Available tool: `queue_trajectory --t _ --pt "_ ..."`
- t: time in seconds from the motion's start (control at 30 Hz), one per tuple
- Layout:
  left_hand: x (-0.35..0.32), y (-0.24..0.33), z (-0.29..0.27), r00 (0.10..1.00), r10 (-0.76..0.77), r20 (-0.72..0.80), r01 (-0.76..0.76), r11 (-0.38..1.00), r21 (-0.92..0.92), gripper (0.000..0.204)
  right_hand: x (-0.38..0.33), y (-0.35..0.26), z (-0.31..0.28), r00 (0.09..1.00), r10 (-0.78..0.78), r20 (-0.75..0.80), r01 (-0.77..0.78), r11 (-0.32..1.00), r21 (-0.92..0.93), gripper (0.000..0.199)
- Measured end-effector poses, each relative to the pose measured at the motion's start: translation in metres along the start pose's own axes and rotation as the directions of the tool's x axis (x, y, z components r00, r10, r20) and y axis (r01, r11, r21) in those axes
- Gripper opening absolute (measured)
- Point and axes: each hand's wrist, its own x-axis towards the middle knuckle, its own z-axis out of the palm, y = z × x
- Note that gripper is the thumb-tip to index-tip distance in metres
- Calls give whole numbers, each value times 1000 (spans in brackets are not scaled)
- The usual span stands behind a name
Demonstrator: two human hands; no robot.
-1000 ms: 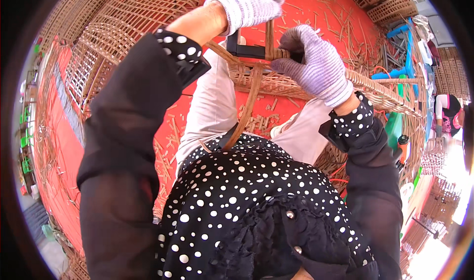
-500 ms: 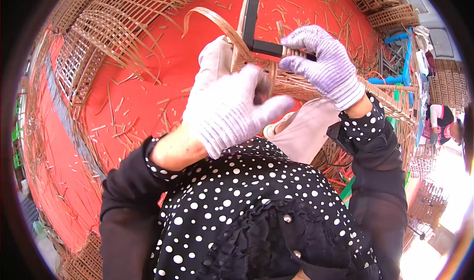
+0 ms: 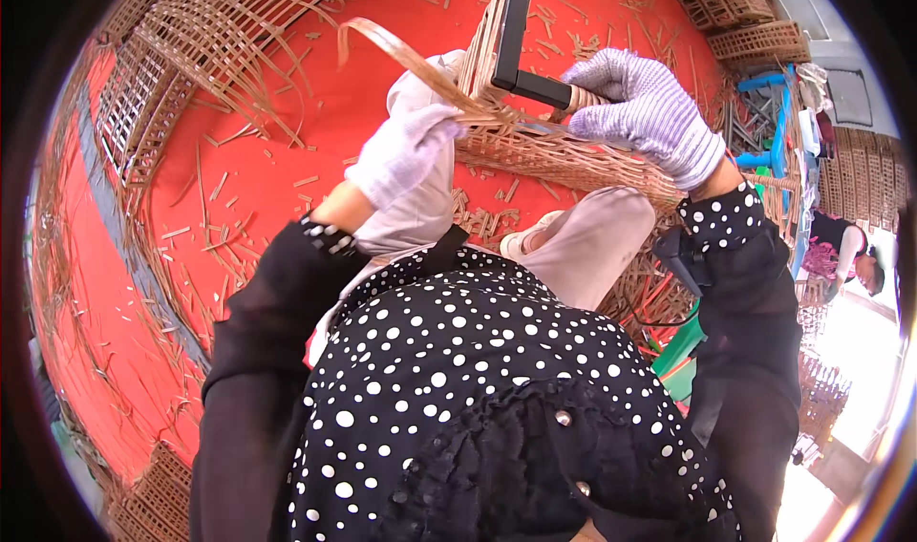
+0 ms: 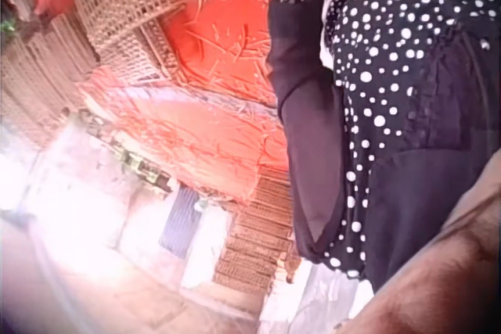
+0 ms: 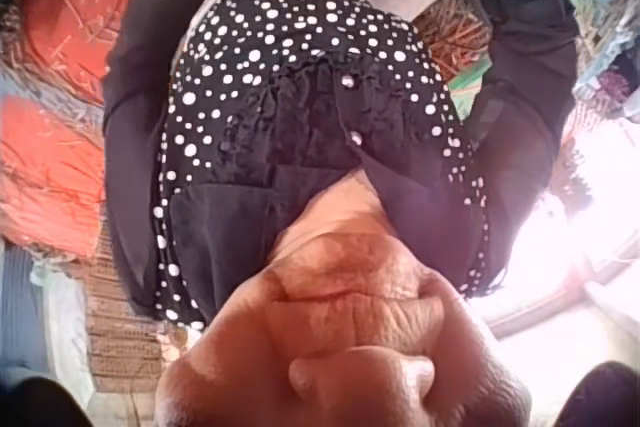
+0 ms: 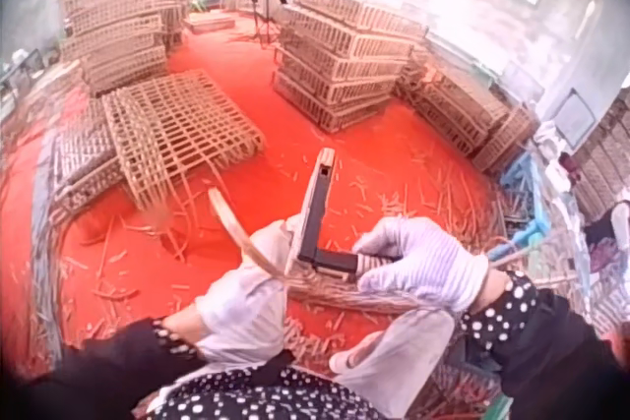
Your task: Assembling and finishing a woven bamboo basket using a pneumatic staple gun, scissors, and pliers.
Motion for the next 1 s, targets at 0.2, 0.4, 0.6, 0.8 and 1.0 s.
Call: queue_trajectory --t 0.2,0.4,0.6,0.8,1.0 --pt "5 10 8 900 296 -320 -168 913 373 21 14 -10 -10 934 265 241 -276 961 14 48" --pt "-42 104 -5 732 631 -258 -550 770 325 15 8 -6 -9 937 228 266 -240 971 16 53" --pt "-7 121 47 982 -70 -174 95 985 144 28 11 7 -7 949 159 271 -176 984 39 49" --pt "8 103 55 929 95 -357 -57 992 117 28 8 4 -7 959 128 252 -137 990 17 48" --pt "-10 131 24 937 -340 84 343 844 -411 25 7 17 -6 969 -152 197 148 988 35 45"
